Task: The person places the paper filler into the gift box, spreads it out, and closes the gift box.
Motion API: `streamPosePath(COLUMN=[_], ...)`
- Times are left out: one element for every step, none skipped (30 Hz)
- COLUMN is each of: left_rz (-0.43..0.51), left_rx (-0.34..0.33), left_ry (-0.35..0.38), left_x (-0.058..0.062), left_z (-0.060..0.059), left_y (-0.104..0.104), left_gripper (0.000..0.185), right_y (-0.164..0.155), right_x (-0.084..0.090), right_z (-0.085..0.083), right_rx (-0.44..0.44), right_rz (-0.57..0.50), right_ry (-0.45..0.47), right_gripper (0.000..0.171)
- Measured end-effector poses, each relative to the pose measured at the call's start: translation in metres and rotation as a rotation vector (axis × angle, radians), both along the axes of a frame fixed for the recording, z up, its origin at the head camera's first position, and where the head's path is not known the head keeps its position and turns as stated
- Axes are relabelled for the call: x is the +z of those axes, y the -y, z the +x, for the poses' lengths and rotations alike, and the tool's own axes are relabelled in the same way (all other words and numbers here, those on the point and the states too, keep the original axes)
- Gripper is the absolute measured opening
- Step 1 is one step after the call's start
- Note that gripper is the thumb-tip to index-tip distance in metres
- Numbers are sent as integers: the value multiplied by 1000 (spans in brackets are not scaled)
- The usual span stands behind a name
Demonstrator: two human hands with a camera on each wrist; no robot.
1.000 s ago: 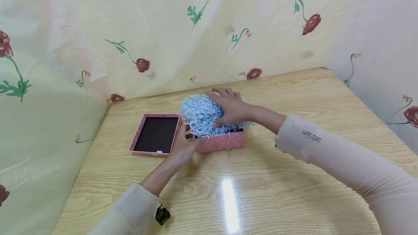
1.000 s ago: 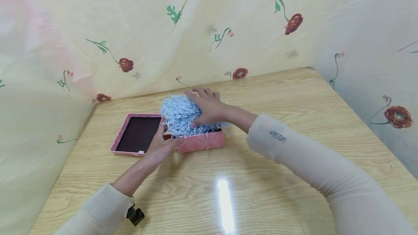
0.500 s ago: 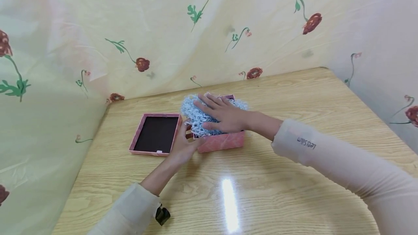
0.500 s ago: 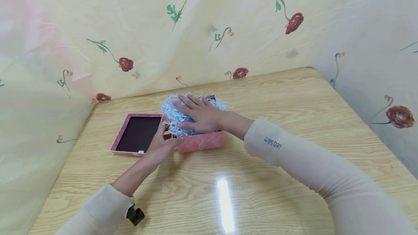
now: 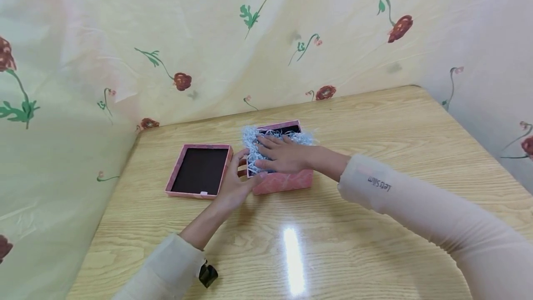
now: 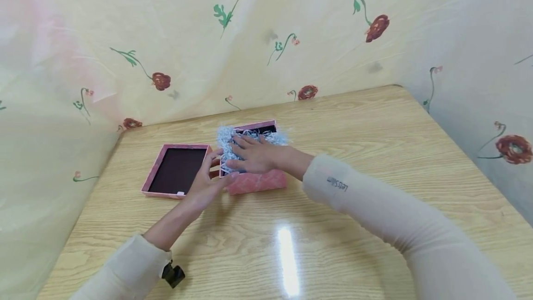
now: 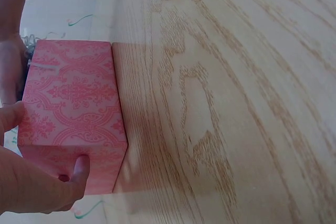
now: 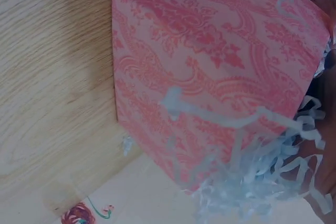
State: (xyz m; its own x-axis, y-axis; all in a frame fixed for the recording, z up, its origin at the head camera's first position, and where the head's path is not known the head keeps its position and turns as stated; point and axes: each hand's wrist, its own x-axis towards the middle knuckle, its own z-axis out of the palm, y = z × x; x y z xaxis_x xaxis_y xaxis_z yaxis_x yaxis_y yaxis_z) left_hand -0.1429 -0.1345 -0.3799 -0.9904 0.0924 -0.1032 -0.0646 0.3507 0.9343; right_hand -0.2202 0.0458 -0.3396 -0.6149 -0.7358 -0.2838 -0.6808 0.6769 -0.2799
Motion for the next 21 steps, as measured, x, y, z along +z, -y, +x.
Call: streamPosePath(left_rz=[3,6,7,10,13,14,12,10,6,6,2,-2,-4,-7,-10,-11,-13,-16,-18,-20,-20], left_rx=[-2,-4,-5,-9,-14,-14,-13,-11,-11,-10,-9,-5,-5,-5,-7,-7,-8,-7,-8,-10,-12], left_ry=[-4,-7,-8,-12,-15,-13,-12,-8,-7,-5,-5,-1,0,1,-1,1,3,7,7,7,6], left_x=[-1,-1,-1,-1,-2,-2,-1,-1,0,0,1,2,2,3,3,3,4,4,4,4,4], left_z=[0,0,0,0,0,0,1,1,1,1,2,2,2,2,2,3,3,2,2,2,2], left_y=[0,-1,-1,-1,-1,-1,-1,-1,-1,-1,-1,-1,-1,-1,-1,-1,-1,-1,-1,-1,-2], left_gripper=[73,72,72,72,72,72,72,72,73,73,73,73,73,74,73,73,73,73,73,73,73], right_y=[0,0,0,-1,-1,-2,-3,-5,-7,-9,-11,-14,-17,-20,-23,-27,-30,-33,-36,-38,-41], right_x=[0,0,0,1,2,4,7,9,12,16,19,22,24,26,27,27,28,27,26,25,24], right_z=[1,2,3,4,4,5,6,6,7,7,7,7,7,7,7,6,6,5,4,3,2], right_rx=[-4,-3,-4,-2,1,4,6,3,-1,-5,-13,-22,-34,-41,-45,-51,-57,-61,-67,-70,-80], right_rz=[7,9,3,-5,-16,-36,-50,-63,-76,-83,-92,-101,-105,-111,-116,-118,-117,-117,-115,-109,-106], right_ry=[-1,-9,-22,-41,-62,-84,-113,-139,-165,-189,-206,-220,-231,-240,-250,-259,-267,-274,-277,-283,-278], right_gripper=[71,71,71,71,71,71,71,71,71,72,72,72,71,71,71,70,70,70,70,71,72])
